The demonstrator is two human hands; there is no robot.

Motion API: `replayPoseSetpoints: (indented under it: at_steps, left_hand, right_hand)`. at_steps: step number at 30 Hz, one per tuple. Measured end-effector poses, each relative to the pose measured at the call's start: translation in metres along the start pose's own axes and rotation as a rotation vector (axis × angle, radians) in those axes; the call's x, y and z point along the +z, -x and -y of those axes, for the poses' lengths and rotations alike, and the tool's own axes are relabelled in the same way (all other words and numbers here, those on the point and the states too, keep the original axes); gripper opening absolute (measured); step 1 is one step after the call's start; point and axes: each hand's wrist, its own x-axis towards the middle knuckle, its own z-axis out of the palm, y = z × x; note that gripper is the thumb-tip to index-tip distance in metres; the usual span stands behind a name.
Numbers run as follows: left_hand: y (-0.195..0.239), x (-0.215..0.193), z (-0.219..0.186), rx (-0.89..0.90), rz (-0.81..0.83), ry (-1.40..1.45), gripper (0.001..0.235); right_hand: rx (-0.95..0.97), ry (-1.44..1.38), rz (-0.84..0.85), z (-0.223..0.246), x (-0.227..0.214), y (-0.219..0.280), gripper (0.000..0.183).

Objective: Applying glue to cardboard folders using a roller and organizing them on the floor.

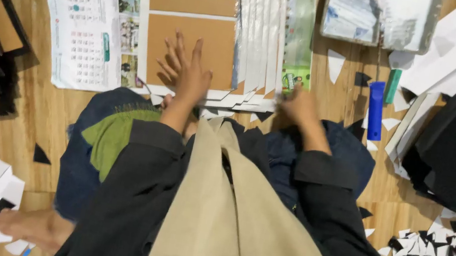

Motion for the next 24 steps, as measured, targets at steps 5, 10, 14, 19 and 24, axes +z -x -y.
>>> replayPoseSetpoints:
  at_steps: [5,10,14,19,24]
  left_hand:
    - [0.027,0.010,-0.010,-0.063,-0.007,0.583,0.049]
    - [0.065,0.026,-0.014,-0.603,0.219,1.350,0.040]
    - [0.065,0.066,0.009,-0.756,0.281,1.553,0.048]
    - [0.063,0.063,0.002,-0.729,0.393,1.487,0.049]
    - [0.062,0.086,0.015,-0.806,0.520,1.418,0.047]
  right_hand:
    - [0.133,-0.210,-0.485,-0.050,-0.007,-0.031,0.038]
    - [0.209,-0.488,-0.512,-0.009,-0.006,-0.010,0.071]
    - [0.369,-0.486,-0.128,-0.003,0.040,0.004,0.045]
    - [0.365,-0.321,-0.052,0.002,0.061,0.000,0.047]
    - [0.551,-0.418,-0.137,0.018,0.060,0.008,0.038]
